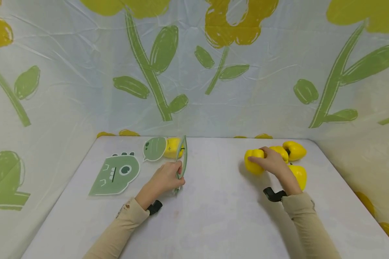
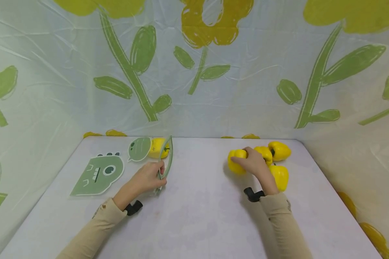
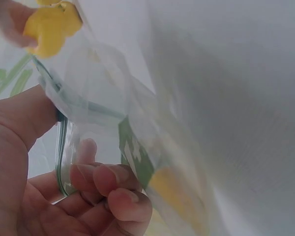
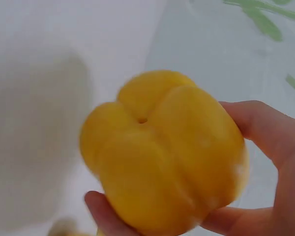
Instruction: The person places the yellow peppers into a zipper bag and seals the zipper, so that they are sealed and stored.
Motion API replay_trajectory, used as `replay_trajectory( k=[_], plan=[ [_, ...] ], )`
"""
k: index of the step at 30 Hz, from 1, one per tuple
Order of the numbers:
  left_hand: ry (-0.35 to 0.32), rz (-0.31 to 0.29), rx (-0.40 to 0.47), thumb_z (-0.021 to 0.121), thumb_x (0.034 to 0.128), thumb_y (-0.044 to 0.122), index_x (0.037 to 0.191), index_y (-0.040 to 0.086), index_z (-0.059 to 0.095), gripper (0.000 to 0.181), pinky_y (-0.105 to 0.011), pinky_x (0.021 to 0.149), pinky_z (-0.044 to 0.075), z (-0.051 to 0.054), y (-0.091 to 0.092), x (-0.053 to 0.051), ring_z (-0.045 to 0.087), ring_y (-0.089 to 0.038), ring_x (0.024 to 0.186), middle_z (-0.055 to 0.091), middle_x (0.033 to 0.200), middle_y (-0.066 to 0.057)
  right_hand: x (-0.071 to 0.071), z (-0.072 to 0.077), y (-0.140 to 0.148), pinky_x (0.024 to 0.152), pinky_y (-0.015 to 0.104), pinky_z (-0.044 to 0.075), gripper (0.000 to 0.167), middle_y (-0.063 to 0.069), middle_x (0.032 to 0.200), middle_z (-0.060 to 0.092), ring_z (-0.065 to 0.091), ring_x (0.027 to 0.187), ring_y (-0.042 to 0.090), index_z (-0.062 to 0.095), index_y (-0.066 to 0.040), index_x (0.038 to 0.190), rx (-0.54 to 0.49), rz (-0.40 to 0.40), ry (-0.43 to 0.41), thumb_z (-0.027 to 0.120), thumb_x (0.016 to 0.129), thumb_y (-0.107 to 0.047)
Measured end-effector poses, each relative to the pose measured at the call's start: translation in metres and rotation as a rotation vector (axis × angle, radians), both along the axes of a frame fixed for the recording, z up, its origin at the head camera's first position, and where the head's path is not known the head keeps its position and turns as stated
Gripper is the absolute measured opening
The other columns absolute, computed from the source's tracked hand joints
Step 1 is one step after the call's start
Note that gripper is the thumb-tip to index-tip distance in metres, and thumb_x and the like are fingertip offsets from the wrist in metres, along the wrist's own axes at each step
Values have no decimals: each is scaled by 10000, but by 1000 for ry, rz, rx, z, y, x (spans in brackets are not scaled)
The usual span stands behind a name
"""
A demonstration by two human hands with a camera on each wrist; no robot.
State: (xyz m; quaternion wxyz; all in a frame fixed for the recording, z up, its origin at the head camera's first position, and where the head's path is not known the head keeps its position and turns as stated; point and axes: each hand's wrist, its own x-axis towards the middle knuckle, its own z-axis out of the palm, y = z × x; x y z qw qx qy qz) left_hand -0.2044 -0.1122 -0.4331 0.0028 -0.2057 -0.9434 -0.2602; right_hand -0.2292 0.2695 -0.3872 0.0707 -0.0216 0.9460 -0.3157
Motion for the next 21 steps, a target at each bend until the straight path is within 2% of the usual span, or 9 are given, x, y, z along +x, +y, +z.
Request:
replay_trajectory(
  k=[5,13,21],
  plan=[
    [-7,1,13,738,744,122,773,138,498,242,-272,499,351,1,0,1,439,-119,542,478,642,15,-6,11,-13,890,419,482,808,260,1357,485,540,1082,342,352,35,1471,-217,-43,6,641,912,-472],
    [-14,4,15,743,749,125,780,132,503,242,-274,495,349,1,-1,1,442,-120,536,479,640,14,-18,26,-43,984,412,421,806,236,1433,398,461,1149,321,283,10,1521,-490,-104,81,678,916,-347],
    [-1,1,11,741,747,129,773,136,501,242,-275,499,349,0,-1,1,440,-120,541,476,638,15,-34,24,-83,1037,371,426,671,138,1343,411,486,1110,227,364,-2,1457,-830,-91,167,701,896,-153]
  ],
)
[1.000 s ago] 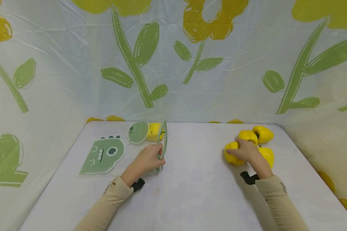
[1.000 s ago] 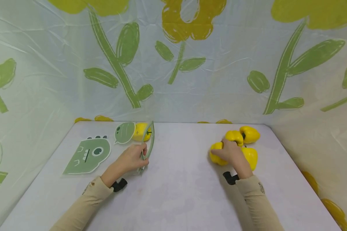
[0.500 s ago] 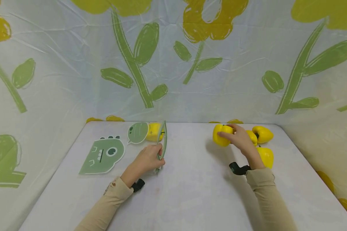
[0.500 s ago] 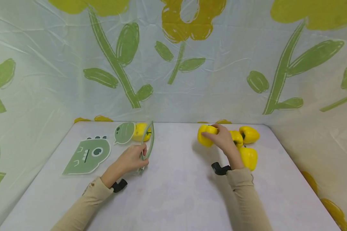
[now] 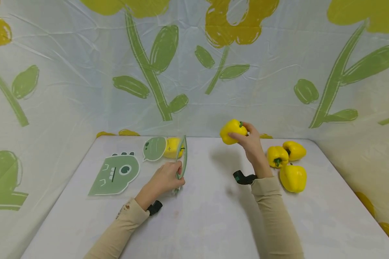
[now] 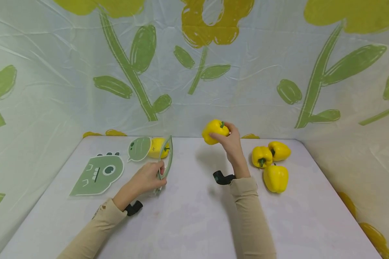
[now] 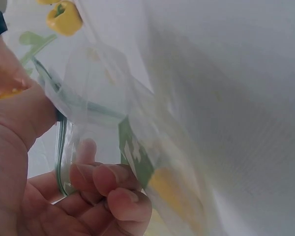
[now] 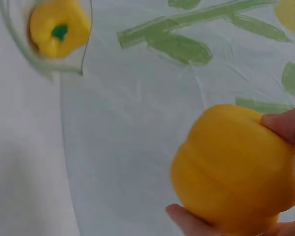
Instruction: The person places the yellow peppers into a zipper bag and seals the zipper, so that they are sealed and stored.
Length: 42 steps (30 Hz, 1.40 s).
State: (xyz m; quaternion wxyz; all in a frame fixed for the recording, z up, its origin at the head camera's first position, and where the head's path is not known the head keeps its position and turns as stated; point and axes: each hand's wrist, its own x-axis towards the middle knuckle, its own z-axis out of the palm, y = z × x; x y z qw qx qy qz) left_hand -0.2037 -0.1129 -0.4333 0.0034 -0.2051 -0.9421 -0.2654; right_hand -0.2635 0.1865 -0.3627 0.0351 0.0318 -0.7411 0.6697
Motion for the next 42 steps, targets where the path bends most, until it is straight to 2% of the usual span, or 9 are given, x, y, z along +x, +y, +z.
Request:
replay_trajectory(
  k=[6,9,14,19,26,32,37,42],
  plan=[
    [-6,-3,-2,746,750,128,775,142,496,251,-266,504,351,-1,0,-1,443,-113,555,475,646,17,-10,-18,-35,1015,320,447,620,83,1307,451,500,1123,234,420,-49,1428,-218,17,42,707,880,-83],
    [-12,-3,1,751,754,133,781,144,496,256,-269,509,358,0,1,-1,450,-116,560,480,651,19,-14,-31,-49,1009,317,444,635,85,1319,461,507,1121,236,429,-62,1433,-256,31,47,715,867,-59],
    [-10,-9,3,757,752,134,782,146,495,264,-270,508,354,0,0,-1,446,-117,558,478,653,18,-17,-55,-70,964,306,465,673,105,1321,467,527,1105,249,448,-72,1413,-235,69,14,737,811,11],
    [13,-19,5,763,741,126,771,146,492,273,-262,500,345,-1,0,-1,436,-112,546,475,647,21,-16,-75,-89,886,293,493,734,140,1265,430,533,1071,257,442,-67,1377,-220,109,-67,752,729,79],
    [11,-26,-14,764,746,137,783,156,496,272,-259,508,348,0,0,-1,447,-113,552,463,634,34,-10,-96,-104,863,305,476,722,147,1242,432,529,1037,254,445,-76,1351,-141,148,-146,773,713,4],
    [52,-23,-51,762,733,160,793,169,513,256,-281,519,358,-1,0,-1,449,-119,569,476,653,44,-9,-107,-109,887,326,433,670,113,1289,462,552,1052,248,470,-109,1319,-80,211,-144,804,743,-42],
    [71,-29,-55,750,723,151,795,179,528,235,-277,517,364,-2,-2,-2,448,-111,569,480,656,58,-12,-113,-114,943,312,444,697,144,1355,506,574,1082,216,388,-81,1344,-91,355,-88,758,772,64],
    [86,-39,-51,736,718,144,793,184,524,229,-282,521,368,-3,-3,-3,455,-110,583,478,660,65,-14,-118,-116,997,334,407,732,186,1377,539,551,1123,214,324,-67,1399,-27,487,-6,726,805,80]
  ],
)
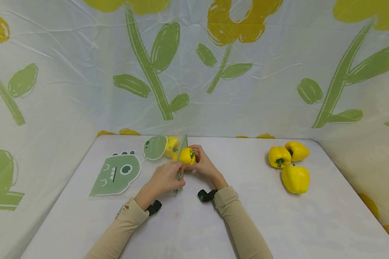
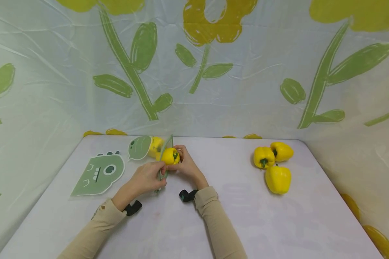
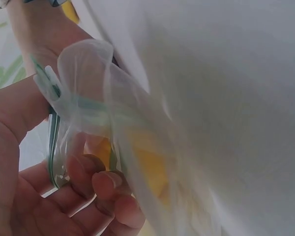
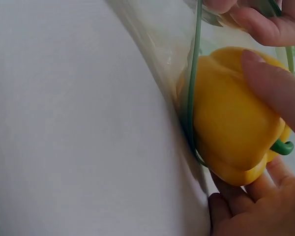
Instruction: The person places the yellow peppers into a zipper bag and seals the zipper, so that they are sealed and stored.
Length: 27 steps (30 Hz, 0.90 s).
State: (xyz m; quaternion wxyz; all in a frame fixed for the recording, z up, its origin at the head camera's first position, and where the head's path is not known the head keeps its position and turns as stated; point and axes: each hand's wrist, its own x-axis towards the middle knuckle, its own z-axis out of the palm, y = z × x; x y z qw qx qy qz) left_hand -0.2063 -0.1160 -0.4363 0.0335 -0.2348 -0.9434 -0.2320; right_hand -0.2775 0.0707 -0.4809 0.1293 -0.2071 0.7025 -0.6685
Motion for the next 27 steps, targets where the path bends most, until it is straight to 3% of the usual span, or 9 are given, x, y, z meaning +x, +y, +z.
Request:
replay_trajectory(
  k=[6,13,19,22,27],
  plan=[
    [13,-14,-22,724,714,139,795,184,523,222,-293,521,372,1,0,0,457,-126,584,478,666,61,1,3,-3,1017,395,390,744,155,1377,518,518,1171,258,368,-72,1455,181,17,109,752,820,-25],
    [25,-21,-27,721,699,134,804,180,536,217,-300,509,371,2,-2,1,456,-137,579,484,673,65,-3,6,-8,1034,406,406,720,70,1396,512,518,1220,235,417,-166,1437,349,6,122,773,812,-130],
    [8,-8,0,739,702,148,811,184,541,228,-291,503,370,4,-5,0,460,-130,577,496,678,61,-9,7,-9,903,377,443,708,60,1318,550,550,1093,240,412,-199,1432,435,-8,139,774,824,-188],
    [8,-1,11,736,707,150,813,179,542,223,-291,499,368,6,-6,0,458,-129,573,495,676,57,-10,8,-9,862,342,440,702,66,1290,557,552,1076,225,389,-188,1431,432,7,143,759,835,-196],
    [1,18,21,732,717,144,820,181,545,217,-289,513,373,10,-8,1,457,-124,591,499,700,54,-9,11,-8,829,321,430,694,140,1249,543,543,1034,257,326,-99,1424,324,22,134,720,854,-143]
  ],
)
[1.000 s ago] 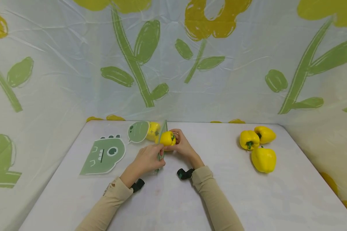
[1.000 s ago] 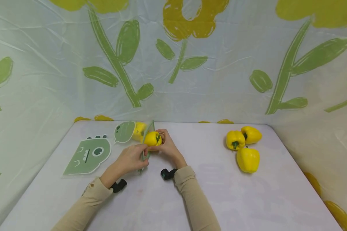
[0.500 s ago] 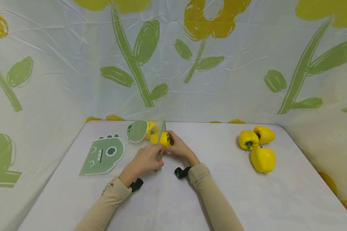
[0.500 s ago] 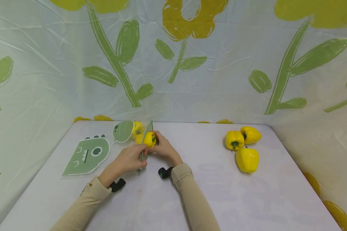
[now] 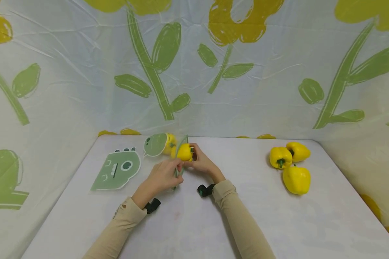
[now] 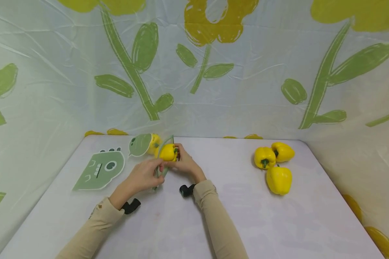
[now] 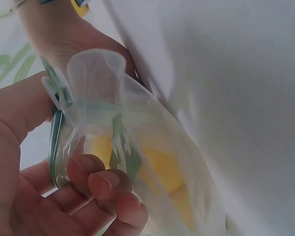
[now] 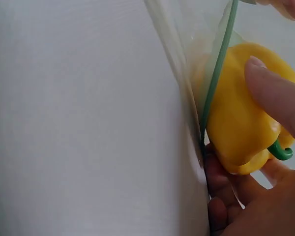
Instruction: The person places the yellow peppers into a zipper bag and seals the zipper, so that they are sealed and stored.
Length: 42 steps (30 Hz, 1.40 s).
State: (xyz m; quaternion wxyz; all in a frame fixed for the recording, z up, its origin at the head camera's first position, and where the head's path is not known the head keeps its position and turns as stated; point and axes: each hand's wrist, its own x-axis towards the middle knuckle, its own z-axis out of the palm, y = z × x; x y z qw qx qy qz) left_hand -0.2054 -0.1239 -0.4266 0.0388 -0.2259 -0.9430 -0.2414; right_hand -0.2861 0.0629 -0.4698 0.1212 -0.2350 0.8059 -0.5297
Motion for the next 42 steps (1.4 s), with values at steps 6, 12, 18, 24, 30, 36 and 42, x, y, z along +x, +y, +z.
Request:
replay_trajectory(
  k=[6,12,18,24,30,36,42],
  plan=[
    [10,1,-5,734,717,133,824,188,537,231,-280,509,357,2,-1,-1,442,-113,572,497,692,55,3,2,0,857,334,433,723,185,1245,510,511,1013,248,251,-88,1428,-14,-30,-7,701,884,-239],
    [24,-34,8,719,698,120,808,190,528,231,-276,502,342,-1,1,-2,435,-114,571,481,676,61,3,1,-4,957,436,410,721,181,1333,503,514,1080,275,264,-154,1439,60,-116,-16,692,882,-316],
    [24,-46,23,726,692,116,802,202,517,251,-283,492,349,-3,2,-1,437,-124,575,483,694,54,3,5,-16,993,550,331,708,148,1293,579,573,1013,272,326,-175,1419,173,-218,45,711,850,-346],
    [26,-31,25,729,695,123,805,201,518,250,-287,492,352,-1,1,0,444,-118,577,474,682,54,-4,4,-18,954,517,323,757,152,1323,551,532,962,266,332,-161,1462,168,-224,11,732,834,-296],
    [50,-39,14,710,699,115,819,202,525,237,-268,470,314,-1,1,-3,413,-90,519,432,618,66,-8,3,-8,737,322,403,754,176,1324,502,512,914,243,313,-136,1464,28,-151,-94,746,849,-180],
    [41,-60,29,707,689,114,813,189,528,231,-279,484,343,0,1,-1,433,-100,550,454,660,60,-8,4,-15,795,366,412,684,123,1213,549,512,964,246,399,-162,1444,104,-208,-36,732,852,-239],
    [51,-53,30,699,670,116,777,201,523,223,-290,496,370,-1,2,1,454,-112,609,475,711,57,-8,7,-27,940,539,302,608,72,1106,581,522,1039,256,491,-175,1378,255,-292,34,685,811,-279]
  ],
)
